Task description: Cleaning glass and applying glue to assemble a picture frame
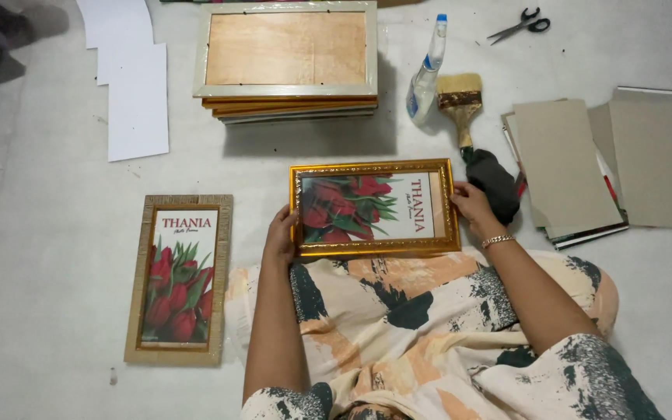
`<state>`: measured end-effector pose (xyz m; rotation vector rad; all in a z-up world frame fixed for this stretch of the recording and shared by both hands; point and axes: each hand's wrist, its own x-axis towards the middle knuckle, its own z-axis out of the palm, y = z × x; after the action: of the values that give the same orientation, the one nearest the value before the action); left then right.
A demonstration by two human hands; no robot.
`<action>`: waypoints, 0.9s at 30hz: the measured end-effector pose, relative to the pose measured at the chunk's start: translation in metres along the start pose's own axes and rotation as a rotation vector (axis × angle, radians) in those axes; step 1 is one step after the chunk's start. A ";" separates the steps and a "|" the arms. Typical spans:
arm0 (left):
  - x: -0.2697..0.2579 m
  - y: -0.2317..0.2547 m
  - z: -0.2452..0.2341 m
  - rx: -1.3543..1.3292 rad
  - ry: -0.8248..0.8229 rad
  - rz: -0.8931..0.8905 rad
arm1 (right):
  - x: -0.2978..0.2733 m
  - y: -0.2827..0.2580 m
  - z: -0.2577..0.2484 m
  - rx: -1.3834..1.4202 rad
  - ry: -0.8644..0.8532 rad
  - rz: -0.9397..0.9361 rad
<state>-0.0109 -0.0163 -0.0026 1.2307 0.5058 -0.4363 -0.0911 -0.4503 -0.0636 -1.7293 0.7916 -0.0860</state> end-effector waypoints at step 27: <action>0.013 -0.017 -0.011 -0.286 0.011 0.071 | 0.019 -0.002 -0.048 0.509 -0.061 0.296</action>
<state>-0.0113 -0.0111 -0.0261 0.9726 0.5135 -0.2857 -0.0972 -0.5004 -0.0523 -1.1203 0.8833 -0.0287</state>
